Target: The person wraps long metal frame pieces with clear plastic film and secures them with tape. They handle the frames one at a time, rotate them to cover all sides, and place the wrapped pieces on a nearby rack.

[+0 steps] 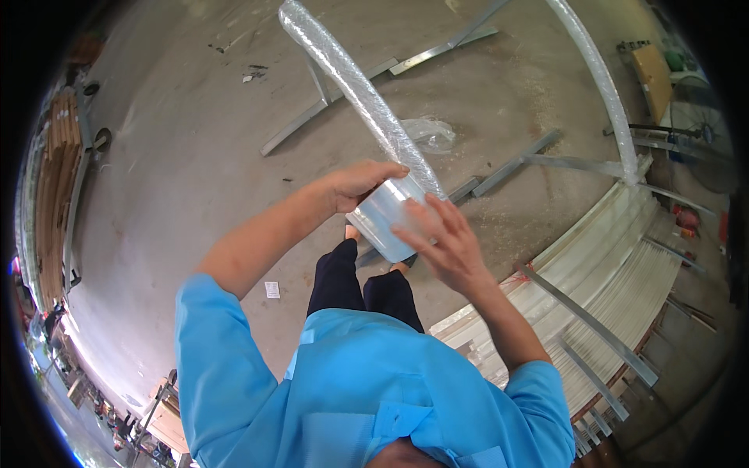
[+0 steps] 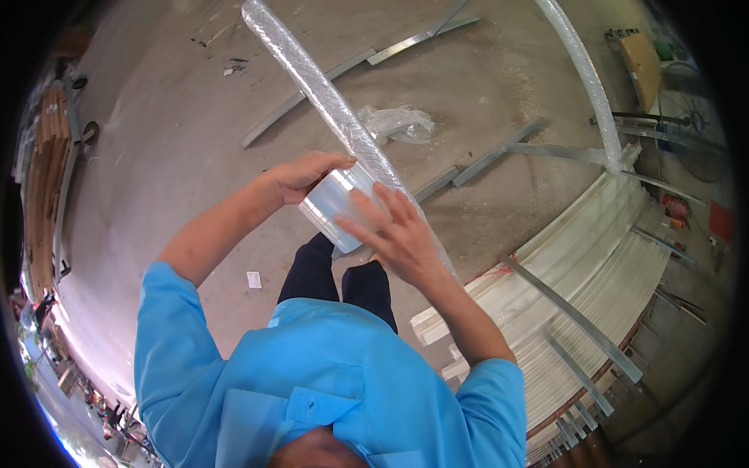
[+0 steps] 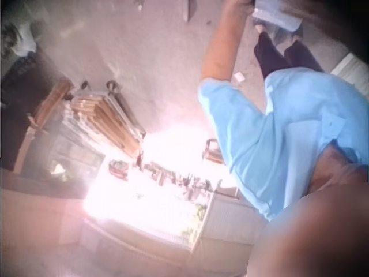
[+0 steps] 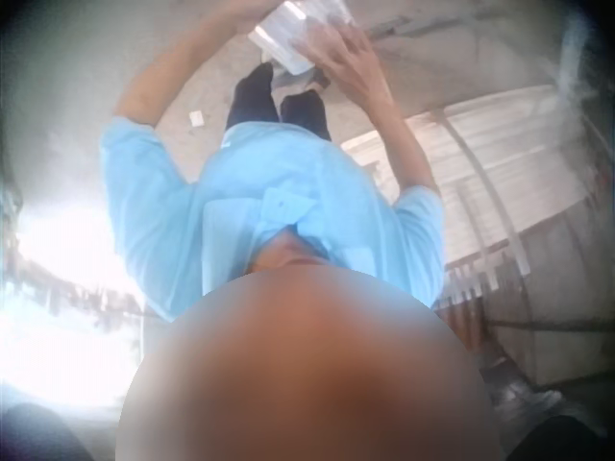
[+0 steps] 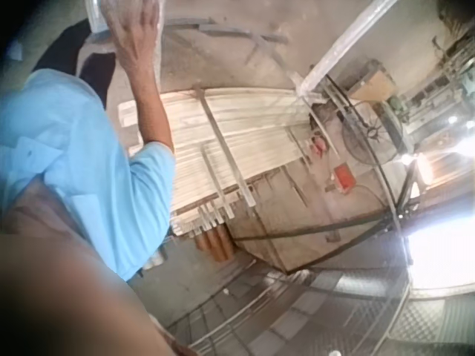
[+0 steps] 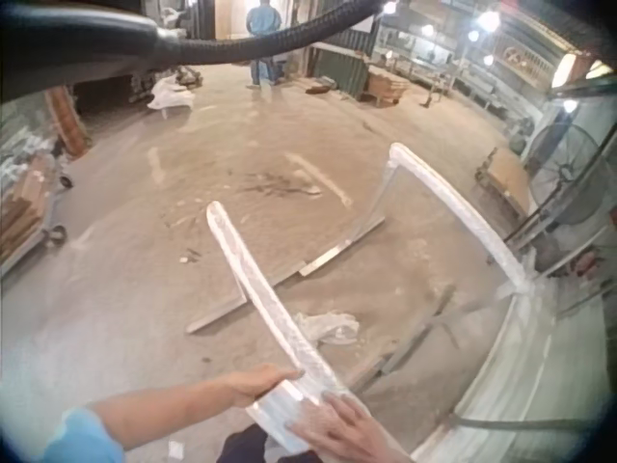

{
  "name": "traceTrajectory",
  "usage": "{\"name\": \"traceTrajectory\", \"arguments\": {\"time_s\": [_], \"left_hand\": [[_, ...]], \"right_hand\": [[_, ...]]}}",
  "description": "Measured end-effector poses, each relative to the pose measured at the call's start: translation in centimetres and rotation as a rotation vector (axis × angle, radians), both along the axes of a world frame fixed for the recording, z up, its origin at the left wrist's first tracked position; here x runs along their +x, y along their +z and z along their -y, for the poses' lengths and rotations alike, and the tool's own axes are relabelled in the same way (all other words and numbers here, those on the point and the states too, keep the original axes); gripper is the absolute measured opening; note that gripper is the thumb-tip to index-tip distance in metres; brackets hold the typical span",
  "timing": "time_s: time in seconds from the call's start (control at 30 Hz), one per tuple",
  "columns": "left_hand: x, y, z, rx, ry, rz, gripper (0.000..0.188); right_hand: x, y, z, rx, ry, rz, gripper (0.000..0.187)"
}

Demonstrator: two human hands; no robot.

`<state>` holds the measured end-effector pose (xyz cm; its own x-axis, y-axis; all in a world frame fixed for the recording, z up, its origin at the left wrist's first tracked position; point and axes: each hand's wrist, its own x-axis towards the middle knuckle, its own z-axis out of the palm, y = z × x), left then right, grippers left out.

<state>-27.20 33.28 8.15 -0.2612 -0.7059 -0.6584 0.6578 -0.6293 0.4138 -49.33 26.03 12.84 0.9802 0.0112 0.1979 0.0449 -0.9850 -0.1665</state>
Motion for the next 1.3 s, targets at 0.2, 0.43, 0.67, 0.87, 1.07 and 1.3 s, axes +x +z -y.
{"name": "traceTrajectory", "arguments": {"time_s": [0.2,0.43,0.67,0.87,1.07,1.3], "left_hand": [[0.5,3.3,1.5,-0.155,-0.027,0.214,0.050],[1.0,-6.4,-2.3,-0.067,0.600,0.831,0.031],[-7.6,-17.6,-0.7,-0.313,0.263,0.884,0.052],[-7.0,-18.6,0.5,-0.552,0.036,0.935,0.054],[-5.0,-14.1,-5.0,-0.001,-0.162,0.574,0.057],[-3.0,-7.2,-4.5,0.080,-0.150,0.015,0.054]], "right_hand": [[1.3,-4.2,1.1,0.237,-0.437,0.369,0.044],[-1.4,-10.7,8.3,1.136,-0.791,0.534,0.037],[-4.3,-17.9,8.9,1.821,-0.990,0.128,0.043],[-5.6,-21.2,6.7,2.267,-1.147,-0.681,0.038],[-6.9,-13.7,7.9,1.181,-0.933,-0.454,0.049],[-3.4,-2.7,1.9,0.376,-0.073,-0.024,0.065]]}}
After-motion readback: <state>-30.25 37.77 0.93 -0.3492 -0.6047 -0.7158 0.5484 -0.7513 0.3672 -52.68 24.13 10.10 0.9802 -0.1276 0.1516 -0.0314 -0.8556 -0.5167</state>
